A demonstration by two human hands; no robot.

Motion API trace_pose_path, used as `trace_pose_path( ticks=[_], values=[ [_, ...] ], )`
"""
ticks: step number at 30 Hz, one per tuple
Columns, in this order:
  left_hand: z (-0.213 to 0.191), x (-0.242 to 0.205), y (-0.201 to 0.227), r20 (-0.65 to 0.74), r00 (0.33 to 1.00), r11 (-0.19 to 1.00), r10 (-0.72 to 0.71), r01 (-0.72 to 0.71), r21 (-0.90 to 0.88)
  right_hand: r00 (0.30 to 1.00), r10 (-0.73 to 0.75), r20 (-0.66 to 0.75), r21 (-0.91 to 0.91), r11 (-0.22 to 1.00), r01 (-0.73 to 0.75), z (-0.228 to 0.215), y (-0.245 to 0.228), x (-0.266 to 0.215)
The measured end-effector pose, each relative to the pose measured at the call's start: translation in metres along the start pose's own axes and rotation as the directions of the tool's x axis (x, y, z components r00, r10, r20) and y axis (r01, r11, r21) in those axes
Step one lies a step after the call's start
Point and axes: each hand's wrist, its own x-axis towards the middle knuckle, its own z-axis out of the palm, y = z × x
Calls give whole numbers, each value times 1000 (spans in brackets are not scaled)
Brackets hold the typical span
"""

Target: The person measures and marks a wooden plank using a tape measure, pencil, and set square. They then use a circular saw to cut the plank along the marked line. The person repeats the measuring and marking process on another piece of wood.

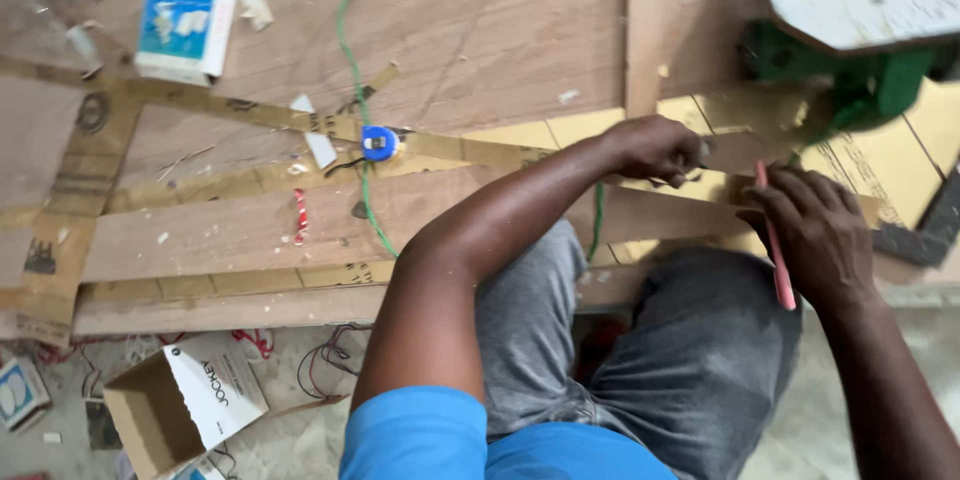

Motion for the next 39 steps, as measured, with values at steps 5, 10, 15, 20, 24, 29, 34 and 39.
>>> trace_pose_path(
  ticks=[5, 10, 15, 20, 24, 29, 34, 39],
  values=[
    [-33, -44, -8, -89, 995, 948, -37, 7, -319, 992, -99, 76, 19, 995, 98, 13, -14, 43],
    [-64, -145, -51, -368, 915, 960, -164, 234, 152, 982, -109, 154, -76, 990, 122, 33, -17, 59],
    [-87, -293, -144, -359, 741, 625, -567, 671, 399, 982, -160, 99, -186, 967, 177, 27, -26, 65],
    [-90, -399, -223, -473, 532, 472, -703, 846, 250, 977, -122, 173, -148, 978, 148, 52, -32, 110],
    [-99, -451, -252, -605, 507, 333, -615, 861, 384, 971, -233, 58, -61, 970, 236, 92, -53, 181],
    [-122, -473, -267, -735, 343, 211, -585, 939, 270, 966, -259, 2, -20, 966, 259, 139, -89, 287],
    [-131, -433, -275, -808, 450, 331, -380, 882, 336, 985, -53, -163, -37, 998, 48, 185, -107, 351],
    [-121, -298, -241, -747, 656, 766, -105, 533, 360, 907, 386, -168, 73, 922, -379, 196, -90, 287]
  ],
)
